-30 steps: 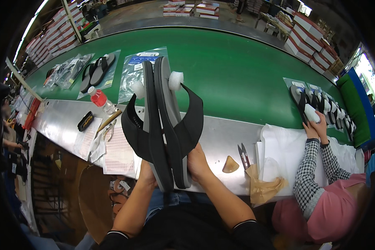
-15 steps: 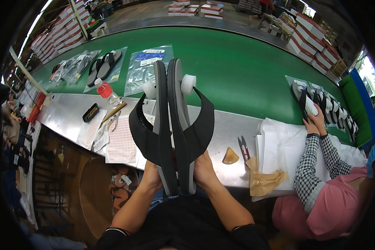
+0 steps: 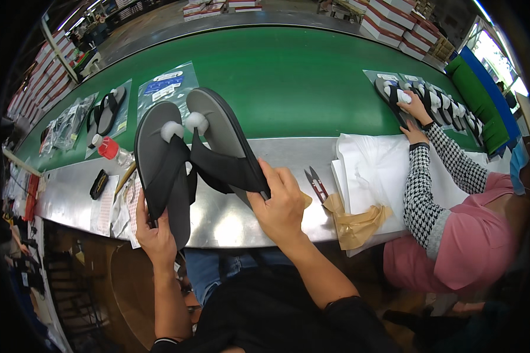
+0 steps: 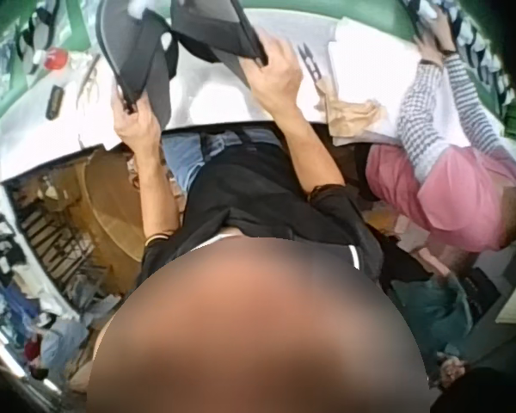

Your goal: The person inspects pairs of flip-flops by turning them over and checking the soles and straps. They then place each pair into a clear plastic bag and arrange the packaged items on a green conveyor belt. Other workers are visible nearby handling similar items.

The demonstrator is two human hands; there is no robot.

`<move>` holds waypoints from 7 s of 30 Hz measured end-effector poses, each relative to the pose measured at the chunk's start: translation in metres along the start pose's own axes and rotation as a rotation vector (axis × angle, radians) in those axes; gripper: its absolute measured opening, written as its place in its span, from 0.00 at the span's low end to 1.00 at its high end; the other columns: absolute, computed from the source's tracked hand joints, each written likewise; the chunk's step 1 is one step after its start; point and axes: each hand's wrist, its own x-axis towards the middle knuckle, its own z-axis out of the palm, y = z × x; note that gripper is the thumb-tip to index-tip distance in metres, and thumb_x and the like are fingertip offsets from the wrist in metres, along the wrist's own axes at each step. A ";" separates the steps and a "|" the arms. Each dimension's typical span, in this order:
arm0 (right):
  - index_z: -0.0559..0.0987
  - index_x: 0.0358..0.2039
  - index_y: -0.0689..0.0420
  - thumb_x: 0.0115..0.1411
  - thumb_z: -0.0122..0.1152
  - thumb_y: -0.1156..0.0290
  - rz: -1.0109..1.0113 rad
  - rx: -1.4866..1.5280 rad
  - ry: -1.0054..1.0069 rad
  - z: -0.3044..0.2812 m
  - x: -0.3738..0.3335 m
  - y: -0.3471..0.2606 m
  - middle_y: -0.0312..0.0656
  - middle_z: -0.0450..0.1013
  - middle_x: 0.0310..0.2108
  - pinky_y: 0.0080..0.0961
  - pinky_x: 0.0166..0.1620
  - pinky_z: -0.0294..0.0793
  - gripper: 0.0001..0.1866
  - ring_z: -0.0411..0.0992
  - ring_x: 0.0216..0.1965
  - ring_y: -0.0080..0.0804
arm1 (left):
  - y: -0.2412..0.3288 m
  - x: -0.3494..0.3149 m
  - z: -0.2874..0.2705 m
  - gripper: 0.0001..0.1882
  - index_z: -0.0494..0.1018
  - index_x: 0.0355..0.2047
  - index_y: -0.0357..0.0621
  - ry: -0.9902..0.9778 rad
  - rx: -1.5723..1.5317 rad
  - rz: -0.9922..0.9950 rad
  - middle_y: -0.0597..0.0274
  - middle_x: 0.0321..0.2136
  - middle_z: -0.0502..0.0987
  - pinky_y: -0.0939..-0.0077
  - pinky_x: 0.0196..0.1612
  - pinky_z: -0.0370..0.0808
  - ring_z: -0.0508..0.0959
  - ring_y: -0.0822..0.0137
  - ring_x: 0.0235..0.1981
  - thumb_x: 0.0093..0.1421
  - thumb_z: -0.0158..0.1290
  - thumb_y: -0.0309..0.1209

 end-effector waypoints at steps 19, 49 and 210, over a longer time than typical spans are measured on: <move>0.77 0.49 0.66 0.50 0.69 0.75 -0.467 -0.268 0.187 -0.045 -0.009 0.055 0.45 0.72 0.32 0.33 0.33 0.70 0.25 0.71 0.31 0.41 | -0.011 0.024 -0.044 0.28 0.75 0.49 0.33 -0.009 0.419 0.611 0.52 0.27 0.79 0.66 0.27 0.72 0.77 0.56 0.23 0.45 0.64 0.25; 0.72 0.53 0.55 0.67 0.47 0.44 0.857 1.456 -0.497 -0.034 0.028 -0.016 0.37 0.76 0.42 0.20 0.30 0.80 0.27 0.77 0.38 0.22 | 0.064 0.030 0.018 0.25 0.65 0.59 0.39 -0.388 -1.077 -0.688 0.52 0.54 0.74 0.65 0.56 0.74 0.76 0.62 0.53 0.71 0.38 0.45; 0.70 0.54 0.56 0.69 0.47 0.48 0.870 1.292 -0.358 -0.022 0.032 -0.014 0.42 0.69 0.47 0.25 0.38 0.79 0.25 0.71 0.45 0.33 | 0.040 0.036 0.021 0.27 0.55 0.64 0.43 -0.470 -1.034 -0.624 0.58 0.53 0.70 0.61 0.55 0.73 0.72 0.63 0.52 0.70 0.46 0.42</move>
